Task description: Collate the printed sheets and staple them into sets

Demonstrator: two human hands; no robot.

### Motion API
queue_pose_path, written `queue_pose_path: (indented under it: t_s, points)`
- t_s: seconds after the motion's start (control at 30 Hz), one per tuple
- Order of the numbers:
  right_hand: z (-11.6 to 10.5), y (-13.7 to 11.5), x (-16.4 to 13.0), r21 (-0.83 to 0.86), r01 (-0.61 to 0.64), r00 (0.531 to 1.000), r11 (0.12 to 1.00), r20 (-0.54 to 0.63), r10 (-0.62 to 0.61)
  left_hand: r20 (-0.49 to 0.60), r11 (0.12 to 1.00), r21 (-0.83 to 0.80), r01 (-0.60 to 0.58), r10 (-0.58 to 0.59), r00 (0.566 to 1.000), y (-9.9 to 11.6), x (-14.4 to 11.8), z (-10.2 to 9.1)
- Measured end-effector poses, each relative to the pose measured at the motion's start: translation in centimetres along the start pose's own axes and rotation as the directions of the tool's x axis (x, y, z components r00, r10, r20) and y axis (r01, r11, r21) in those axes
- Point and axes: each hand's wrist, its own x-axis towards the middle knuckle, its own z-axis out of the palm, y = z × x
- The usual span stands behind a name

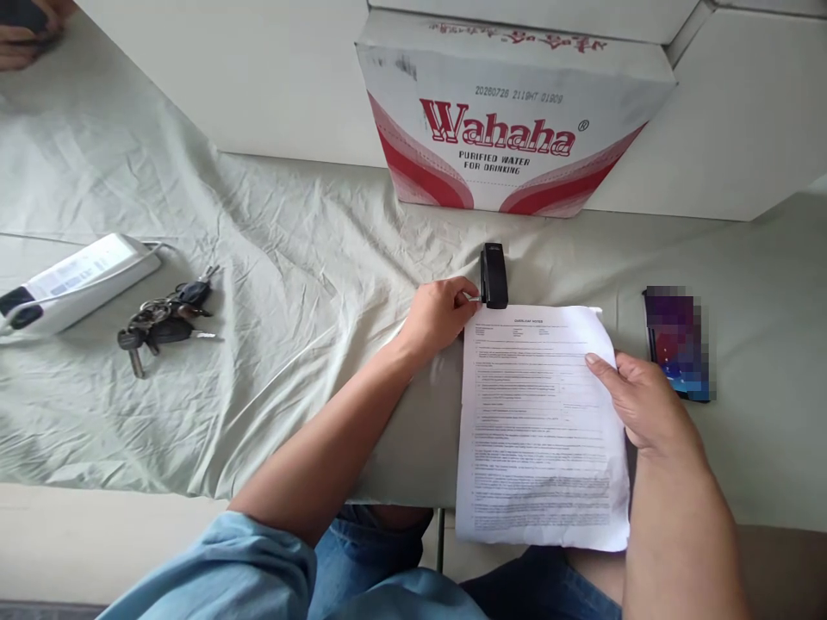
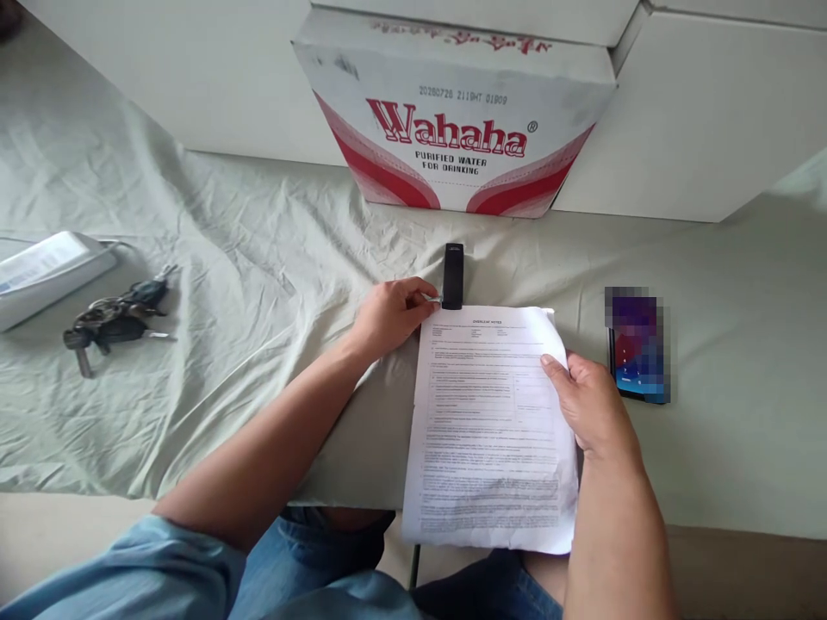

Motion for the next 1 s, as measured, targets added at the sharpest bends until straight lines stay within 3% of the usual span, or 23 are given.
queue_pose_path:
  t_s: [0.1,0.17,0.2,0.27,0.33,0.37,0.4,0.5,0.57,0.73,0.83,0.9,1.0]
  points:
    - [-0.3,0.6,0.2,0.034,-0.134,0.99,0.99,0.054,0.132,-0.036,0.996,0.002,-0.094,0.094,0.995,-1.9,0.0,0.9]
    - [-0.4,0.8,0.3,0.053,-0.159,0.987,0.986,0.042,0.157,-0.122,0.974,0.021,-0.227,0.228,0.966,-3.2,0.2,1.5]
    - [-0.5,0.9,0.3,0.06,-0.163,0.986,0.985,0.036,0.161,-0.193,0.944,0.043,-0.328,0.33,0.924,-3.8,0.3,1.8]
    - [-0.6,0.9,0.4,0.073,-0.173,0.985,0.982,0.035,0.171,-0.282,0.817,0.126,-0.562,0.573,0.77,-4.7,0.6,2.2]
    - [-0.5,0.8,0.3,0.084,-0.189,0.982,0.978,0.04,0.186,-0.247,0.667,0.176,-0.723,0.741,0.624,-5.3,0.8,2.3]
    - [-0.4,0.7,0.2,0.087,-0.198,0.98,0.976,0.042,0.195,-0.2,0.625,0.177,-0.76,0.779,0.594,-5.4,0.9,2.2]
    - [-0.3,0.5,0.0,0.089,-0.204,0.979,0.975,0.036,0.202,-0.149,0.616,0.168,-0.769,0.787,0.598,-5.4,1.0,2.1]
    - [0.4,-0.3,-0.7,0.091,-0.199,0.979,0.976,-0.017,0.201,-0.036,0.7,0.139,-0.7,0.71,0.703,-5.4,1.0,1.8]
    - [0.7,-0.8,-1.2,0.083,-0.181,0.981,0.98,-0.057,0.186,-0.006,0.746,0.117,-0.656,0.661,0.751,-5.2,1.0,1.6]
    - [0.2,-1.1,-1.2,0.034,-0.173,0.984,0.984,-0.041,0.174,0.011,0.762,0.134,-0.634,0.638,0.77,-4.3,0.3,1.5]
    - [0.2,-1.1,-0.7,0.038,-0.186,0.983,0.982,-0.003,0.186,0.014,0.795,0.199,-0.573,0.583,0.813,-3.6,-0.4,1.7]
    - [0.4,-1.5,-0.6,0.042,-0.145,0.988,0.989,-0.048,0.147,0.017,0.813,0.202,-0.547,0.555,0.832,-3.5,-0.6,1.8]
    - [-0.1,-2.5,-1.1,0.028,-0.126,0.989,0.992,-0.072,0.128,0.004,0.793,0.114,-0.599,0.602,0.798,-4.3,0.1,2.0]
